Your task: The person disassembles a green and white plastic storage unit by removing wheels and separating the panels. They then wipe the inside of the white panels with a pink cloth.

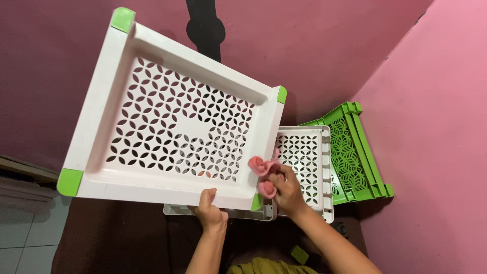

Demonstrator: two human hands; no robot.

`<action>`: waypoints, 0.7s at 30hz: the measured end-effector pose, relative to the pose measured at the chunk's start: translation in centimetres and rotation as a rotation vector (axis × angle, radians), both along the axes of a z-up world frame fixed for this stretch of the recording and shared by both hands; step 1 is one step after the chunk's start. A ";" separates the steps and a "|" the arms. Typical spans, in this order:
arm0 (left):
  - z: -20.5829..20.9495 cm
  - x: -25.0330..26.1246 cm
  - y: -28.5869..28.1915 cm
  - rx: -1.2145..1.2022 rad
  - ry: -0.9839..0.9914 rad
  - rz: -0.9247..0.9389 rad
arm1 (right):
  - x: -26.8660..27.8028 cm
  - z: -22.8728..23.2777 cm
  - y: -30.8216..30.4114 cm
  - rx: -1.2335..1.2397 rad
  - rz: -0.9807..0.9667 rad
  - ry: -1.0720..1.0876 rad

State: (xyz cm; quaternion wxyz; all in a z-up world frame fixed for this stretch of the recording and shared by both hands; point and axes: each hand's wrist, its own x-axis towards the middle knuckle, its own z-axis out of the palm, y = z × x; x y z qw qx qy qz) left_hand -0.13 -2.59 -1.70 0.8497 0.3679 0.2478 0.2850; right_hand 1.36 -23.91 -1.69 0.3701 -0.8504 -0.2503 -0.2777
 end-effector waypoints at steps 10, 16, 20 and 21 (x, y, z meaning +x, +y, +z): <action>0.4 1.1 0.0 -0.164 -0.012 -0.076 | 1.1 0.7 2.8 0.368 -0.080 0.178; 1.9 1.4 0.4 -0.173 -0.082 -0.079 | -0.8 0.4 3.2 0.169 0.087 0.065; 3.5 0.7 -1.0 -0.254 -0.092 -0.137 | 1.9 0.0 2.2 0.591 0.001 0.596; 3.8 0.4 -1.3 -0.280 -0.073 -0.150 | 2.2 -0.1 2.1 0.828 0.031 0.714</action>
